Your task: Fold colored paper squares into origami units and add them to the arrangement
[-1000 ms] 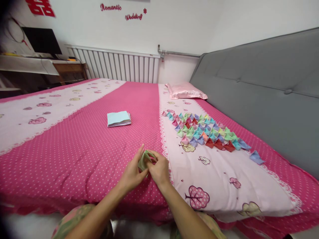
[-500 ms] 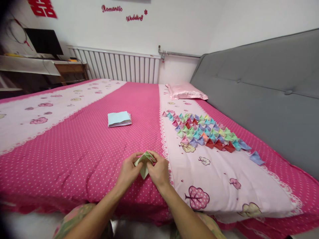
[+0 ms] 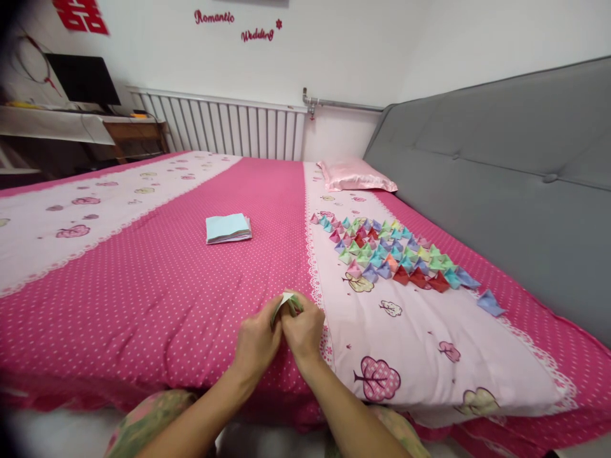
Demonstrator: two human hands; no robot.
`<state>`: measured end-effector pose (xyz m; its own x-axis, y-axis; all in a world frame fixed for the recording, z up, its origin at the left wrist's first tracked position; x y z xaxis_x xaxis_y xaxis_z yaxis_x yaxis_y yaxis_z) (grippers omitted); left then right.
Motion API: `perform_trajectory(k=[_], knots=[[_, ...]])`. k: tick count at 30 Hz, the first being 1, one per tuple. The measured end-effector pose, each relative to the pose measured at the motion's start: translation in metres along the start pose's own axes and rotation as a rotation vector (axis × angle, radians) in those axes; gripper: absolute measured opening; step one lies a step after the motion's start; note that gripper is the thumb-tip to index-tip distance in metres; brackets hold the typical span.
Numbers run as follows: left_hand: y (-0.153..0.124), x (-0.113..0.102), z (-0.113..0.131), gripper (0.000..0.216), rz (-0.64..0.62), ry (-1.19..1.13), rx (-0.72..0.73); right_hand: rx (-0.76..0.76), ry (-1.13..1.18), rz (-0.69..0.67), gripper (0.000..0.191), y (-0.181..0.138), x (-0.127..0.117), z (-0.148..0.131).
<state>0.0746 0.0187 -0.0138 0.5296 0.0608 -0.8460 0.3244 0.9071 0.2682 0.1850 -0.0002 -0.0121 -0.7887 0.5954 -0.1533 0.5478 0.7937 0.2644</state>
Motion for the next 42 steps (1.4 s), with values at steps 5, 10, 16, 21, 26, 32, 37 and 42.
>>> perform_trajectory(k=[5,10,16,21,26,32,37,42], knots=[[0.002,-0.005,-0.001,0.04,0.052,-0.119,-0.05,-0.011,0.095,-0.015,0.029,0.001,0.001,-0.001],[0.013,0.0,-0.015,0.046,0.008,-0.504,-0.195,-0.095,0.113,-0.086,0.032,-0.001,0.003,-0.005],[0.02,0.005,-0.015,0.043,-0.078,-0.895,-0.16,-0.105,0.205,-0.134,0.037,0.0,0.002,-0.005],[0.021,0.004,-0.023,0.039,-0.18,-1.073,-0.33,0.059,0.37,-0.237,0.041,0.007,0.009,0.006],[0.024,-0.005,-0.023,0.041,-0.26,-1.143,-0.305,0.305,0.607,-0.325,0.033,0.008,0.014,0.014],[0.021,-0.014,-0.02,0.046,-0.389,-1.316,-0.33,0.525,0.87,-0.404,0.033,0.004,0.017,0.011],[0.021,-0.019,-0.022,0.049,-0.409,-1.404,-0.298,0.539,0.968,-0.437,0.036,0.005,0.016,0.008],[0.021,-0.023,-0.028,0.04,-0.297,-1.343,-0.291,0.478,0.928,-0.459,0.025,0.005,0.016,0.006]])
Point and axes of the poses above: each hand's wrist, its own y-axis towards the middle knuckle, its own x-axis out of the palm, z = x × y, the point moved 6 cm from there along y, towards the middle knuckle, and after that the axes turned 10 degrees about y, right-handed, at the moved point
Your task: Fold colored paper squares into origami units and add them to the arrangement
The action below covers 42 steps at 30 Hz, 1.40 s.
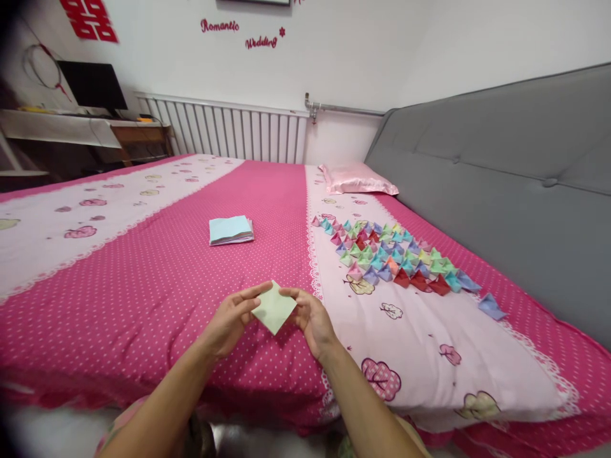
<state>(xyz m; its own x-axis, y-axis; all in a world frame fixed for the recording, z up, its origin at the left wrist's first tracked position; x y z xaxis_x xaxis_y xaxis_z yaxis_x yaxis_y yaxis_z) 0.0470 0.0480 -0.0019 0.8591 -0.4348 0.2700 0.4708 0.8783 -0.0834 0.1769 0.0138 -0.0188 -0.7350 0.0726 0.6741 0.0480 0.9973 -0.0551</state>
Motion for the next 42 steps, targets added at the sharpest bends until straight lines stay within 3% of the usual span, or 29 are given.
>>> perform_trajectory(k=[5,10,13,18,24,29,42], knots=[[0.002,0.001,-0.004,0.043,0.052,0.174,0.07,-0.167,-0.217,0.079,0.027,0.001,-0.004,0.0],[0.003,0.003,-0.006,0.069,0.114,0.212,0.168,-0.209,-0.15,0.068,0.043,0.002,-0.004,0.002],[0.005,0.003,-0.014,0.054,0.152,0.233,0.08,-0.222,-0.11,0.087,0.041,0.003,-0.005,0.001],[0.005,0.013,-0.025,0.038,0.036,0.225,-0.043,-0.262,-0.142,0.117,0.03,0.002,-0.006,-0.003],[0.007,0.015,-0.027,0.038,-0.049,0.244,-0.017,-0.219,-0.152,0.123,0.02,0.002,-0.006,-0.007],[0.007,0.016,-0.03,0.029,-0.096,0.314,0.001,-0.268,-0.192,0.164,0.015,0.001,-0.012,-0.015],[0.005,0.02,-0.03,0.028,-0.165,0.413,0.041,-0.258,-0.086,0.23,0.019,0.002,-0.018,-0.017]])
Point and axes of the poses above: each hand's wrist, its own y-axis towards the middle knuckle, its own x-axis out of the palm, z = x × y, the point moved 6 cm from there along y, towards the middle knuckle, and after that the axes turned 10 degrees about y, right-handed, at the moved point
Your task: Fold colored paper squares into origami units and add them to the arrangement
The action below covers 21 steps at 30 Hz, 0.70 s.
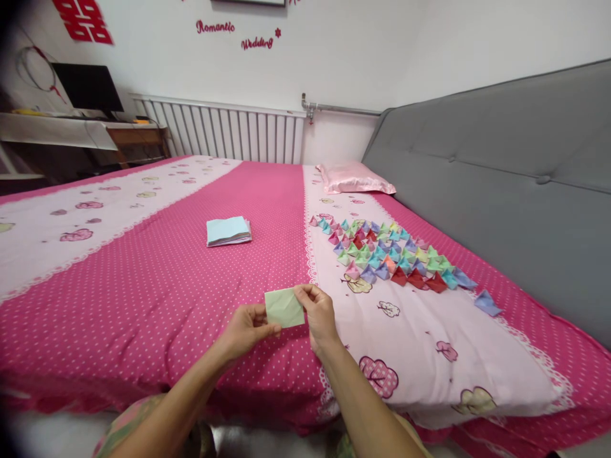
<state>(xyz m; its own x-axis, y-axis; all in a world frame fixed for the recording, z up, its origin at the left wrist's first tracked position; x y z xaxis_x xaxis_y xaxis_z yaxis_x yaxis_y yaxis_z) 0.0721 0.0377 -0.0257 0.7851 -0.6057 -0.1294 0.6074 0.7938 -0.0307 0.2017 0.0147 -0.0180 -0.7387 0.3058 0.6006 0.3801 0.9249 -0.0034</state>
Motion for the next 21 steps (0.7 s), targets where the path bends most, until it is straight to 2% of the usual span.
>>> perform_trajectory(k=[7,10,14,21], knots=[[-0.002,-0.012,0.012,0.03,0.155,-0.079,0.016,-0.026,-0.109,-0.058,0.019,-0.003,0.006,-0.002],[-0.006,-0.017,0.018,0.026,0.231,-0.033,0.019,-0.009,-0.19,-0.155,0.018,-0.008,0.013,0.0],[-0.008,-0.017,0.018,0.023,0.228,0.016,0.003,-0.038,-0.309,-0.273,0.017,-0.013,0.021,0.001],[-0.007,-0.017,0.016,0.027,0.232,0.071,0.013,-0.041,-0.268,-0.202,0.016,-0.01,0.017,-0.001]])
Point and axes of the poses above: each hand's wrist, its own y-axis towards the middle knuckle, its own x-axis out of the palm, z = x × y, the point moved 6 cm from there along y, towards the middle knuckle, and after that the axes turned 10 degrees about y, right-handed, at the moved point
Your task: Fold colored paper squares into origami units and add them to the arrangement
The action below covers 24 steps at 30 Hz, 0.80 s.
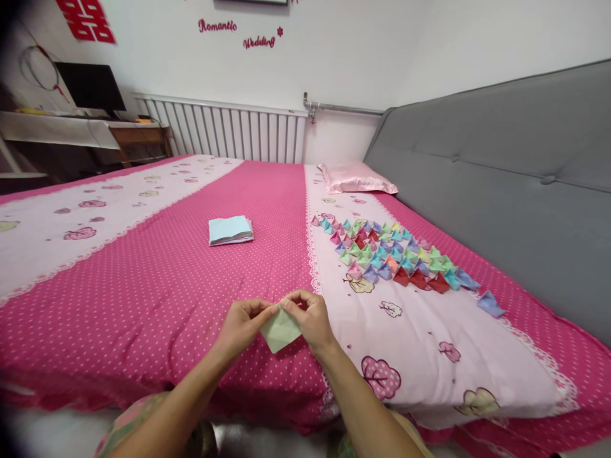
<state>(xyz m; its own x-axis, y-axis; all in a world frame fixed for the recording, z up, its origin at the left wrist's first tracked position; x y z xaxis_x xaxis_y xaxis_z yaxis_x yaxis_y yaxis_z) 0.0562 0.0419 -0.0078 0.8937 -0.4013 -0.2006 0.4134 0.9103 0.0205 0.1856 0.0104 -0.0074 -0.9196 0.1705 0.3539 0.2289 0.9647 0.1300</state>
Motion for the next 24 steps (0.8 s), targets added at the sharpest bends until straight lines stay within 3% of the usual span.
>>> perform_trajectory(k=[9,14,17,20,24], knots=[[0.004,-0.009,0.005,0.023,0.046,0.04,0.031,-0.009,0.106,0.125,0.018,0.009,-0.016,-0.006],[0.004,-0.03,0.008,0.025,0.147,0.097,0.017,-0.049,0.17,0.191,0.015,0.011,-0.029,-0.013],[0.0,-0.034,0.014,0.03,0.161,0.035,0.065,-0.019,0.128,0.137,0.016,0.009,-0.025,-0.012],[-0.005,-0.022,0.017,0.038,0.083,0.039,0.102,-0.003,0.028,0.041,0.017,0.005,-0.013,-0.01],[-0.008,-0.002,0.009,0.024,-0.027,0.203,0.118,-0.033,-0.099,-0.076,0.016,0.001,0.004,-0.007]])
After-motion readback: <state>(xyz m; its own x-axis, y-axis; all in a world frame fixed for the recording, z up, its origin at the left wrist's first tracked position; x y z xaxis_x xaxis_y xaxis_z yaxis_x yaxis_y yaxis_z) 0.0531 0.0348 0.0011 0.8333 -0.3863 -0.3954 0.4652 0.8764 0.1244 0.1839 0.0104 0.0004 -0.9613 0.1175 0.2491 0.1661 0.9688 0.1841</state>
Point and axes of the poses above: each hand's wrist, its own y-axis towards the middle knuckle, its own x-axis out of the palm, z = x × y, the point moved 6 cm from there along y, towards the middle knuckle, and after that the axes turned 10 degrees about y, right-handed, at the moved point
